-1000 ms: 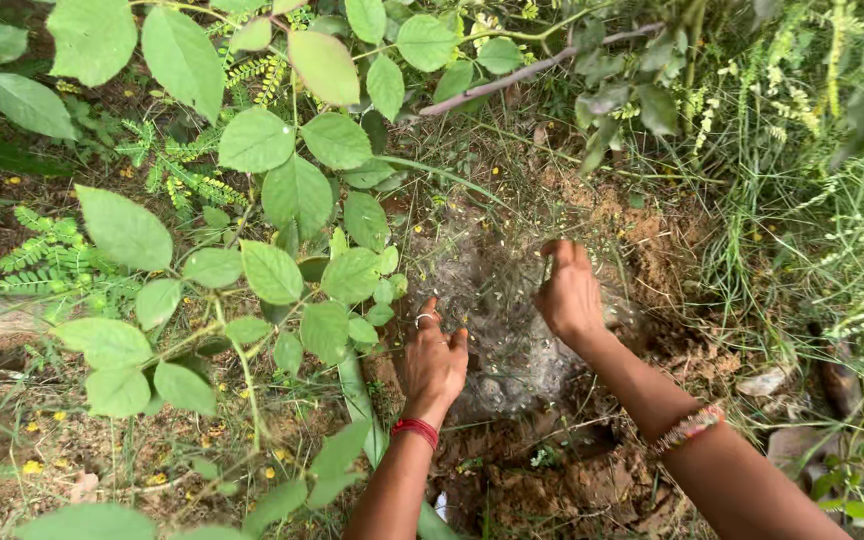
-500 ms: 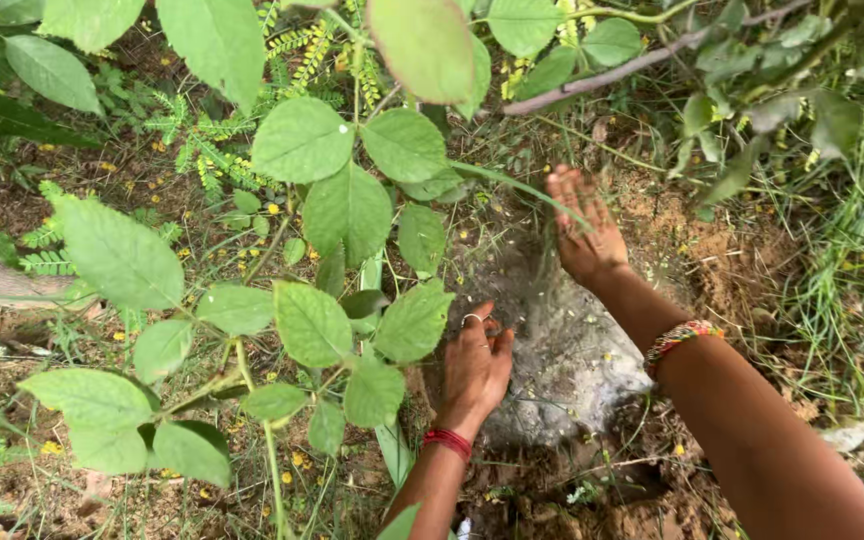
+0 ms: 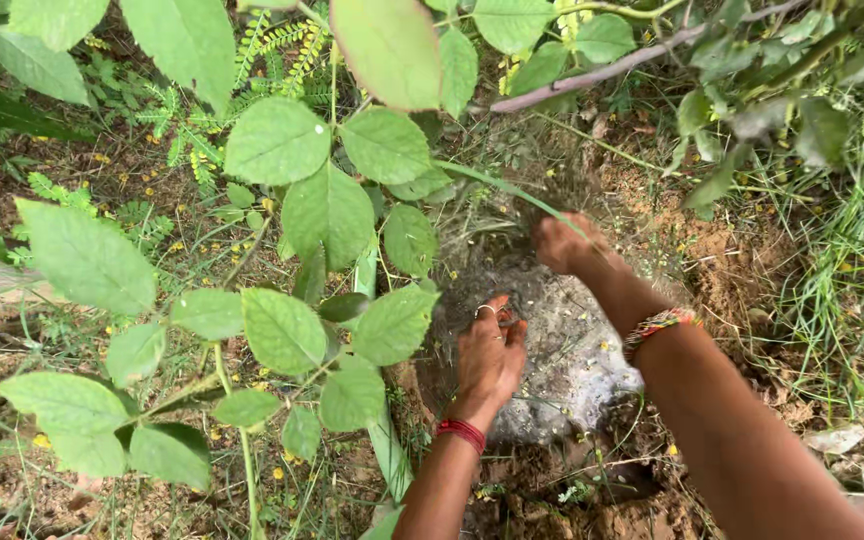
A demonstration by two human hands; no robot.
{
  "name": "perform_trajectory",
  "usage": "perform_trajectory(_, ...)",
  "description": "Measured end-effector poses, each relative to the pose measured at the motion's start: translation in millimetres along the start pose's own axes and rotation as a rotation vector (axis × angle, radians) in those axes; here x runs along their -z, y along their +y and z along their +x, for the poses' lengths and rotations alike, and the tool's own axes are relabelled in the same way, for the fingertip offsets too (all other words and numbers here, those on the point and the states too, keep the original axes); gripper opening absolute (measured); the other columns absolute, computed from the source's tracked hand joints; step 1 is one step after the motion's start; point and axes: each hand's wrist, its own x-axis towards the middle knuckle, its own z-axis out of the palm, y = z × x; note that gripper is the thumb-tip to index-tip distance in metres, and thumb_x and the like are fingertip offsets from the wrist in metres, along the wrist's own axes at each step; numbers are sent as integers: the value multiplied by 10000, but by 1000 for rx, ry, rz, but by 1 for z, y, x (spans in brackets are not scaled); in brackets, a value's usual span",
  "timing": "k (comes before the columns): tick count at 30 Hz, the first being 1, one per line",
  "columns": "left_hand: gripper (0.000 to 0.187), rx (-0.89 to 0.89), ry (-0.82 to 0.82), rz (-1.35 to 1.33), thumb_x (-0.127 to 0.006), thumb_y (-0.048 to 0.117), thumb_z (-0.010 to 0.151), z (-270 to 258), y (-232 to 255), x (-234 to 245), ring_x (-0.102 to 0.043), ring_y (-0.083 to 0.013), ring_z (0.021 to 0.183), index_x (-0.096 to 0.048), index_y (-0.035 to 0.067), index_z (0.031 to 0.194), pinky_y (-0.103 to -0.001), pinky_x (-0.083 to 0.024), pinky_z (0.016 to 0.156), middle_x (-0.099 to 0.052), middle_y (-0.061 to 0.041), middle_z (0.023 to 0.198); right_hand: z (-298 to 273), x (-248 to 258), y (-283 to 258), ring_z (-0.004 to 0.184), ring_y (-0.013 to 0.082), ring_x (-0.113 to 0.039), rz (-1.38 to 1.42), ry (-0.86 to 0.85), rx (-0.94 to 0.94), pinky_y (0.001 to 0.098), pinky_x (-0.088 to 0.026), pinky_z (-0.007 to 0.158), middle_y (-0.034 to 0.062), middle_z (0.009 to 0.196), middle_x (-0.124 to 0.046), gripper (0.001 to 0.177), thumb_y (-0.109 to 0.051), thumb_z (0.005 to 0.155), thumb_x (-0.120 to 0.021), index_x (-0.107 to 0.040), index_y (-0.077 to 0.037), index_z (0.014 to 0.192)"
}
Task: The person clears weeds and plants a rose bush by hand and with a small shovel, then waters the area using a hose and applies fertilizer or mulch.
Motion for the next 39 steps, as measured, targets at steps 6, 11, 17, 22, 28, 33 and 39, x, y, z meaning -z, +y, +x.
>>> perform_trajectory(6,505,-29,18,23,-681,214,928,-12,5,-7,-736,-306,988,-555,80,1398,-427,-577,872,-734,-131,1155,15,24,52,721,241,-649,1285,-639,-59,349,-561,510,136,881,-603,263,-258,985,-455,-579,-91,1147)
perform_trajectory(11,492,-34,-6,17,-647,253,959,-10,3,-4,-749,-294,996,-557,62,1403,-408,-587,898,-760,-145,1082,-39,47,0,757,320,-646,1490,-788,-547,436,-557,626,213,1023,-639,278,-279,997,-476,-620,-100,1154)
perform_trajectory(17,427,-187,12,178,-679,273,974,-42,3,-14,-709,-290,1025,-601,83,1348,-437,-576,844,-738,-130,1184,-155,234,30,659,211,-623,2251,-841,-1660,372,-462,629,104,710,-663,319,-293,1074,-511,-711,-48,1039)
perform_trajectory(22,681,162,-301,230,-521,470,981,-74,21,-8,-740,-268,775,-367,165,1570,-455,-623,694,-769,-181,995,-178,264,153,451,87,-260,3257,-908,-2445,283,-267,404,-79,559,-280,280,-275,1079,-414,-486,-163,832)
perform_trajectory(28,937,310,-401,-162,-486,705,1027,-66,-28,-37,-724,-229,834,-408,-125,1456,-439,-645,741,-689,-288,1120,-150,279,225,487,75,-258,3714,-872,-2270,213,-273,415,-57,622,-363,289,-197,1102,-428,-453,-124,823)
perform_trajectory(33,707,239,-348,-25,-563,531,1016,-52,-26,-39,-743,-218,825,-582,-141,1238,-390,-619,749,-734,-253,1058,-123,327,273,474,109,-257,3504,-1303,-1850,287,-227,409,-28,580,-330,217,-272,1060,-392,-509,-180,901)
perform_trajectory(39,249,173,-383,-293,-591,183,1013,-85,45,2,-783,-184,819,-642,-14,1155,-277,-644,731,-784,-138,941,-158,333,279,454,130,-249,2994,-1336,-1315,319,-236,436,-1,536,-365,435,-478,1006,-500,-711,-111,907)
